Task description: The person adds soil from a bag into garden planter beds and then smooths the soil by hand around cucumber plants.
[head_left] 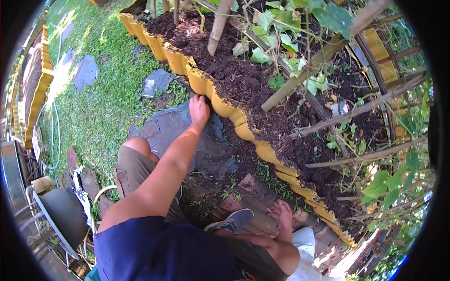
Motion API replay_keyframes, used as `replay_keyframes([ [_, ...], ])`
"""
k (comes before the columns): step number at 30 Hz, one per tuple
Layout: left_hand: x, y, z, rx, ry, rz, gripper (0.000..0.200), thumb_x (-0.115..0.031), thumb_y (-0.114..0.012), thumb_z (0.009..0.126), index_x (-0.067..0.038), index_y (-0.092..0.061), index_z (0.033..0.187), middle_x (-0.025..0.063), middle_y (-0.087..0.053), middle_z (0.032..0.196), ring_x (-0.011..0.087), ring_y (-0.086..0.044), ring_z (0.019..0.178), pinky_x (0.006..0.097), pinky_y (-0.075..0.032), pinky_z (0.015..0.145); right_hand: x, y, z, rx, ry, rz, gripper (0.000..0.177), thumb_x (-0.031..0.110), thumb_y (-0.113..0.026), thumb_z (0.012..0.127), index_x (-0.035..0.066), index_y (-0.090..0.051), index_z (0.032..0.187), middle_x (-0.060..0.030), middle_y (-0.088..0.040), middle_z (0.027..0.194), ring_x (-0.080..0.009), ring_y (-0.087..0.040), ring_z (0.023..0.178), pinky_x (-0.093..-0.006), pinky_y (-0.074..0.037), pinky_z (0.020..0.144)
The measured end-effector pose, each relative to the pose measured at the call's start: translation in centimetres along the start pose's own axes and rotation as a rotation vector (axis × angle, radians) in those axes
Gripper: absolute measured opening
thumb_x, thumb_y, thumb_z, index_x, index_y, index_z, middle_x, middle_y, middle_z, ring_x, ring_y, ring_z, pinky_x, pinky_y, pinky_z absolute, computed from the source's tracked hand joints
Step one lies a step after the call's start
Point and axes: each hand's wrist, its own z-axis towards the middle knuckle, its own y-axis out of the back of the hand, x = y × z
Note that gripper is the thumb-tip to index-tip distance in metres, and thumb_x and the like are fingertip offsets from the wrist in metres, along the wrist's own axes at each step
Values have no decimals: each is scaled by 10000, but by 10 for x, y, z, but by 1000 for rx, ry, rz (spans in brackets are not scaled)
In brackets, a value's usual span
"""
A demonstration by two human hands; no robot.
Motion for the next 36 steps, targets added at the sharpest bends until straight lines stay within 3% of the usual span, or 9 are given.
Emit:
replay_keyframes([
  [5, -34, -3, -73, -43, -269, 5, 494, 13, -550, 779, 75, -503, 1266, 249, -521, 1341, 439, -452, 1291, 464, -357, 1125, -5, -3, -5, -17, 9, 89, 351, 318, -656, 956, 105, -610, 1232, -97, -682, 1098, -190, -679, 860, -351, -567, 711],
  [9, -44, 28, -93, 442, -181, -431, 423, -10, -555, 815, 19, -552, 1238, 249, -508, 1358, 425, -471, 1288, 470, -386, 1110, -12, -9, -5, -16, -32, 114, 352, 302, -611, 987, 95, -581, 1270, -102, -678, 1106, -195, -676, 890, -353, -575, 727],
  [13, -66, 10, -107, 154, -205, -187, 470, -127, -590, 877, 29, -501, 1311, 241, -463, 1416, 432, -402, 1350, 480, -315, 1155, -9, -15, -4, 11, -35, 167, 372, 316, -621, 980, 93, -580, 1276, -105, -677, 1127, -192, -673, 907, -350, -571, 741],
  [14, -68, -10, -121, 188, -197, -2, 577, -215, -586, 913, 40, -420, 1403, 250, -382, 1496, 426, -291, 1436, 498, -206, 1206, -6, -16, -4, 25, -24, 173, 378, 322, -626, 977, 93, -581, 1274, -104, -678, 1131, -191, -672, 911, -349, -569, 741],
  [20, -114, -30, -191, 331, -330, -17, 559, -176, -569, 926, 37, -405, 1415, 251, -380, 1492, 440, -308, 1425, 517, -243, 1192, 4, -25, 10, 10, -6, 22, 354, 317, -649, 955, 90, -619, 1225, -89, -689, 1124, -168, -672, 895, -325, -547, 751],
  [26, -122, 8, -207, 367, -466, -250, 512, -99, -579, 905, 44, -437, 1376, 266, -413, 1454, 446, -371, 1374, 493, -302, 1163, -25, -67, 65, -34, 468, -592, 472, 316, -714, 869, 40, -596, 1232, -159, -695, 1108, -285, -685, 952, -421, -540, 845],
  [29, -101, -20, -204, 360, -284, -26, 586, -155, -580, 919, 40, -392, 1439, 274, -330, 1518, 445, -292, 1428, 489, -246, 1198, -12, -86, 64, 16, 642, -722, 608, 330, -735, 835, 48, -526, 1331, -218, -614, 1262, -364, -594, 1175, -475, -471, 1003],
  [33, -123, -5, -225, 836, -506, -188, 604, -84, -543, 894, 39, -370, 1459, 275, -331, 1533, 413, -292, 1449, 421, -274, 1205, -11, -110, 87, 37, 993, -931, 794, 341, -750, 806, 70, -398, 1463, -228, -398, 1485, -400, -379, 1386, -461, -333, 1155],
  [36, -131, 20, -213, 827, -452, -255, 581, -34, -555, 863, 32, -425, 1425, 261, -357, 1524, 411, -327, 1430, 428, -286, 1197, -10, -126, 108, 153, 1199, -1075, 884, 418, -757, 786, 100, -360, 1509, -209, -299, 1558, -415, -258, 1449, -508, -201, 1215],
])
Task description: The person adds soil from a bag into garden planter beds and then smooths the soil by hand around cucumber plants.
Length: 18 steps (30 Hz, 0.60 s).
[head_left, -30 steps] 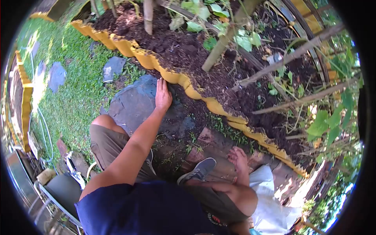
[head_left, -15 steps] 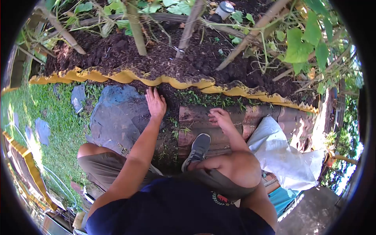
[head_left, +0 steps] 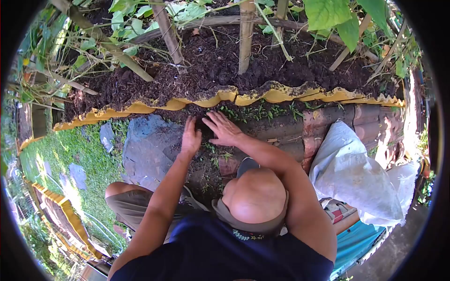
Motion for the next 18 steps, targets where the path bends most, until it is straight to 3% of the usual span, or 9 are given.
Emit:
replay_keyframes([
  [3, 7, 65, -5, -141, -2, 105, 560, -26, -584, 863, 4, -464, 1410, 225, -435, 1493, 375, -372, 1419, 429, -286, 1189, 6, -6, 25, 59, 125, -65, 882, 501, -719, 798, 136, -364, 1518, -199, -288, 1573, -395, -220, 1474, -548, -132, 1222],
  [6, 7, 145, -14, -21, -19, 256, 479, -83, -619, 918, -1, -504, 1376, 203, -517, 1428, 368, -544, 1276, 409, -441, 1073, 17, -26, 55, 77, 220, -156, 803, 582, -622, 840, 198, -403, 1510, -152, -298, 1590, -370, -201, 1492, -613, -62, 1209],
  [8, -27, 186, -26, 120, 153, 187, 440, -109, -630, 938, -21, -527, 1357, 189, -560, 1385, 341, -626, 1172, 401, -505, 980, 16, -35, 70, 114, 203, -194, 763, 589, -601, 851, 208, -437, 1491, -139, -320, 1583, -366, -214, 1490, -634, -50, 1200],
  [10, -35, 206, -36, 178, 66, 237, 429, -112, -631, 922, 7, -539, 1324, 215, -610, 1295, 363, -663, 1090, 422, -531, 916, 3, -52, 67, 87, 191, -182, 731, 585, -596, 853, 196, -479, 1461, -144, -359, 1562, -359, -244, 1481, -628, -53, 1203],
  [13, -26, 210, -45, 254, 51, 221, 420, -110, -639, 916, 5, -549, 1310, 214, -624, 1272, 354, -678, 1049, 422, -533, 887, 9, -55, 51, 119, 116, -241, 667, 526, -558, 911, 119, -489, 1434, -152, -387, 1539, -330, -296, 1457, -617, -134, 1195],
  [14, -19, 207, -48, 279, 83, 226, 414, -108, -641, 914, 6, -554, 1303, 214, -630, 1263, 350, -683, 1034, 420, -533, 880, 10, -59, 43, 19, 130, -226, 585, 478, -550, 933, 92, -527, 1372, -152, -437, 1491, -329, -365, 1402, -608, -214, 1165],
  [17, -11, 193, -43, 349, 114, 226, 401, -105, -649, 908, 7, -566, 1284, 213, -645, 1240, 340, -695, 997, 416, -535, 861, 18, -64, 29, -24, 70, -307, 507, 434, -552, 940, 91, -556, 1313, -151, -481, 1434, -318, -430, 1330, -580, -288, 1119],
  [18, -22, 191, -41, 364, 89, 216, 401, -107, -652, 905, 8, -568, 1280, 212, -649, 1236, 337, -698, 989, 416, -535, 856, 18, -62, 27, -109, 90, -335, 383, 330, -565, 920, 104, -586, 1228, -135, -533, 1329, -288, -493, 1211, -525, -353, 1053],
])
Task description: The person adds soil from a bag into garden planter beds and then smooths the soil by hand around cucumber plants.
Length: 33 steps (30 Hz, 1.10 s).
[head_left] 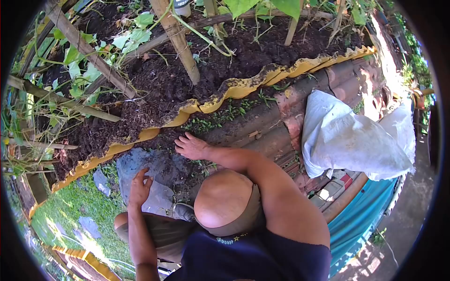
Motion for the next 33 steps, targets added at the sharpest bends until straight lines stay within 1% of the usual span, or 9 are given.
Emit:
replay_keyframes([
  [4, -9, -1, 0, 1, -99, -38, 413, -122, -667, 895, 6, -573, 1276, 208, -653, 1234, 339, -695, 992, 423, -536, 852, -2, 5, 12, 17, -3, 29, 189, 197, -481, 912, 133, -615, 1029, -72, -572, 1068, -232, -531, 1066, -422, -411, 915],
  [10, -5, 3, -17, 21, -5, -4, 439, -160, -676, 892, -4, -570, 1288, 207, -650, 1243, 349, -687, 1010, 436, -535, 870, -6, -2, 36, 96, -9, -19, 187, 194, -469, 920, 115, -631, 969, -90, -627, 977, -261, -607, 984, -418, -435, 892],
  [17, -5, 4, -30, 39, 39, -2, 473, -230, -662, 903, -16, -563, 1313, 225, -636, 1258, 369, -663, 1065, 443, -522, 914, -13, -3, 61, 168, -106, 192, 282, 313, -545, 947, 57, -655, 908, -167, -708, 966, -340, -707, 816, -516, -538, 705],
  [21, -6, 12, -32, 73, 36, 41, 490, -263, -641, 917, -23, -546, 1333, 236, -622, 1276, 400, -617, 1142, 459, -487, 978, 28, 72, 64, 109, -581, 527, 398, 396, -558, 976, 19, -647, 884, -182, -694, 809, -361, -695, 788, -497, -520, 691],
  [22, -6, 15, -32, 72, 33, 62, 493, -268, -636, 920, -26, -541, 1339, 237, -619, 1280, 407, -604, 1162, 463, -477, 994, 31, 71, 60, -111, -601, 588, 442, 411, -587, 975, 3, -626, 808, -158, -649, 688, -307, -654, 647, -453, -482, 619],
  [27, -14, 23, -28, 47, -3, 42, 528, -291, -639, 919, -33, -525, 1365, 228, -617, 1288, 381, -624, 1136, 459, -488, 979, 6, 178, 41, -252, -745, 968, 425, 346, -639, 966, -11, -572, 745, -116, -555, 617, -182, -468, 563, -399, -394, 549],
  [29, -18, 25, -30, 62, -17, 40, 539, -302, -640, 919, -34, -520, 1371, 225, -610, 1301, 375, -621, 1142, 458, -487, 982, -11, 239, 55, -351, -709, 859, 393, 332, -622, 981, 0, -607, 771, -79, -516, 598, -125, -415, 585, -366, -365, 529],
  [31, -27, 32, -31, 89, -15, 25, 544, -315, -636, 923, -38, -511, 1375, 227, -587, 1334, 399, -569, 1215, 467, -459, 1026, -33, 270, 77, -510, -670, 691, 361, 313, -615, 983, 11, -625, 785, -98, -526, 580, -194, -500, 550, -412, -414, 553],
  [33, -24, 31, -30, 84, -37, 49, 554, -324, -634, 923, -36, -506, 1379, 225, -584, 1338, 394, -566, 1221, 468, -456, 1030, -50, 290, 100, -486, -573, 359, 265, 280, -630, 962, 20, -663, 922, -148, -628, 772, -312, -641, 748, -458, -499, 705],
])
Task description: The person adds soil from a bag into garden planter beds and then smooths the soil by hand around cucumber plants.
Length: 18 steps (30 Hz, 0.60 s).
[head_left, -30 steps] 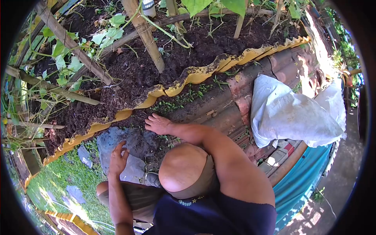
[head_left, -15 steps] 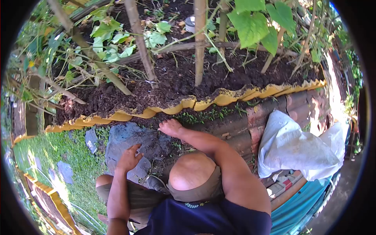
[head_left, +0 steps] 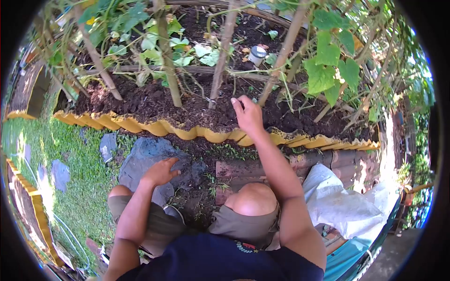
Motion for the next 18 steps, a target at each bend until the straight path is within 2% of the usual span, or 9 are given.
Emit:
replay_keyframes([
  [3, 13, 0, 0, -35, -7, 25, 565, -333, -634, 922, -35, -501, 1384, 228, -588, 1332, 391, -567, 1222, 472, -455, 1032, 9, 3, 18, 214, 168, -307, 440, 248, -658, 919, 71, -586, 1315, -194, -553, 1312, -434, -545, 1153, -479, -449, 1009],
  [4, 16, -1, -1, -49, -9, 27, 568, -335, -635, 921, -35, -500, 1385, 229, -590, 1328, 391, -567, 1222, 474, -455, 1031, 9, 0, 20, 162, 205, -333, 467, 233, -655, 915, 80, -564, 1347, -198, -544, 1343, -431, -553, 1157, -482, -450, 1007],
  [5, 18, 0, -2, -60, -19, 27, 568, -336, -634, 922, -37, -500, 1386, 231, -590, 1325, 392, -569, 1220, 474, -456, 1031, 9, 0, 21, 128, 208, -343, 342, 252, -638, 921, 55, -655, 1200, -225, -603, 1254, -420, -601, 1096, -489, -478, 953],
  [6, 18, 2, -3, -75, -25, 27, 568, -337, -633, 922, -39, -501, 1386, 233, -591, 1323, 394, -570, 1218, 475, -456, 1030, 27, 11, 28, 303, 67, -393, 268, 286, -620, 928, 36, -711, 960, -243, -682, 1045, -420, -657, 964, -513, -508, 857],
  [7, 20, 4, -6, -89, -30, 28, 568, -338, -632, 922, -41, -501, 1387, 235, -592, 1321, 395, -571, 1216, 475, -457, 1030, 39, 15, 26, 240, 64, -463, 336, 315, -612, 929, 28, -690, 772, -233, -688, 819, -431, -670, 834, -538, -514, 779],
  [10, 15, 14, -5, -72, -1, 6, 584, -313, -657, 905, -40, -497, 1395, 231, -600, 1310, 398, -588, 1194, 479, -472, 1015, 41, 14, 21, 251, 80, -451, 256, 288, -622, 939, 62, -671, 1049, -224, -703, 882, -376, -695, 839, -487, -540, 753],
  [13, 16, 19, 9, -409, -199, -263, 565, -274, -661, 917, -39, -487, 1400, 228, -612, 1291, 372, -603, 1189, 463, -478, 1015, 48, 4, 6, 398, 111, 149, 381, 287, -630, 950, 95, -581, 1275, -187, -690, 1077, -269, -702, 862, -404, -557, 749],
  [14, 7, 26, 11, -556, -187, -375, 554, -255, -659, 922, -26, -485, 1396, 229, -607, 1295, 360, -599, 1201, 447, -467, 1029, 55, 1, 8, 603, -30, 232, 494, 285, -625, 974, 81, -490, 1403, -143, -577, 1295, -212, -642, 1024, -364, -540, 860],
  [18, -70, 88, 14, -1019, -348, -545, 515, -230, -618, 955, 13, -479, 1387, 229, -548, 1364, 356, -520, 1297, 411, -399, 1093, 118, -39, 14, 603, -590, 782, 517, 467, -549, 998, 58, -550, 1314, -113, -634, 1185, -207, -651, 995, -359, -542, 825],
])
